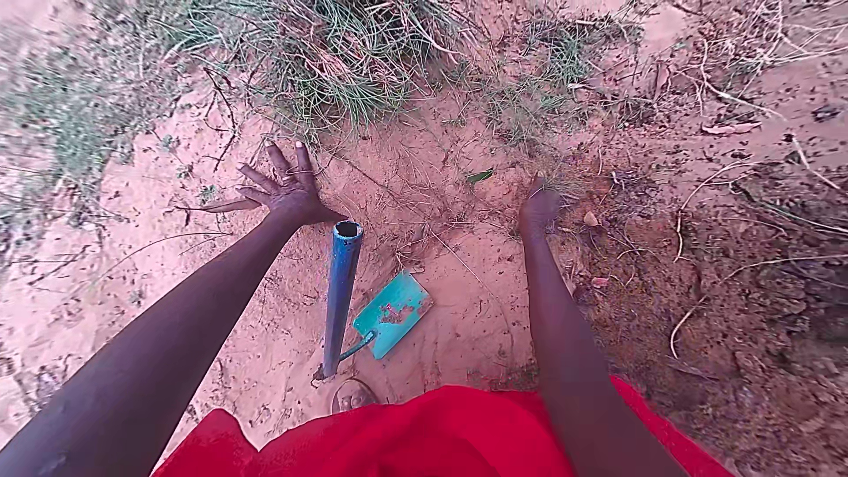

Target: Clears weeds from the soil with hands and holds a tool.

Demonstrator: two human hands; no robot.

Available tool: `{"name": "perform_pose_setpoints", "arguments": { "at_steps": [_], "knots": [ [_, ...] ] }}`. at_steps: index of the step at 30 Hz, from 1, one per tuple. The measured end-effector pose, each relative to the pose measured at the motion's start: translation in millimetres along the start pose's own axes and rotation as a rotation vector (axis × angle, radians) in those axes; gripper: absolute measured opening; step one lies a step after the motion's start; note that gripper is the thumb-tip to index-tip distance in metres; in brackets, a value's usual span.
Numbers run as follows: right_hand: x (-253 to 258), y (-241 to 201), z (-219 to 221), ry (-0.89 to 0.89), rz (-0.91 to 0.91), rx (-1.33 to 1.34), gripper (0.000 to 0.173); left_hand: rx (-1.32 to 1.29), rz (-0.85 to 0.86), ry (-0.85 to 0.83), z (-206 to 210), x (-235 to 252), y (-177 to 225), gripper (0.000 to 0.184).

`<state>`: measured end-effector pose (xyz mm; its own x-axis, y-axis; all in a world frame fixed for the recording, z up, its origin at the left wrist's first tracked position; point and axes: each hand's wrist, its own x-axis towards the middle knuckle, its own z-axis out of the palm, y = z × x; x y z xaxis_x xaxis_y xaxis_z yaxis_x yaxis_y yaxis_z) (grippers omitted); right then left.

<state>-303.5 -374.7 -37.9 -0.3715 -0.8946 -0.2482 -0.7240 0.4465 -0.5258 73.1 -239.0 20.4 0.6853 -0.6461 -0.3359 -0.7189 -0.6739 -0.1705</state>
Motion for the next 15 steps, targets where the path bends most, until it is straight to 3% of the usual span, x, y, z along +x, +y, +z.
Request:
{"name": "perform_pose_setpoints", "arguments": {
  "at_steps": [4, 8, 11, 15],
  "knots": [
    [5, -2, 2, -0.051, -0.126, 0.095, 0.048, -0.007, 0.006, 0.020, 6, 1, -2, 0.176],
    [35, -36, 9, -0.224, -0.261, -0.117, 0.039, -0.019, 0.013, 0.003, -2, -3, -1, 0.176],
    [46, -56, 25, -0.224, -0.389, -0.168, 0.033, -0.017, 0.010, -0.015, -4, -4, 0, 0.175],
    [48, -57, 22, -0.291, -0.417, -0.116, 0.044, -0.026, 0.017, -0.001, 1, -2, -2, 0.176]
  ]
}}
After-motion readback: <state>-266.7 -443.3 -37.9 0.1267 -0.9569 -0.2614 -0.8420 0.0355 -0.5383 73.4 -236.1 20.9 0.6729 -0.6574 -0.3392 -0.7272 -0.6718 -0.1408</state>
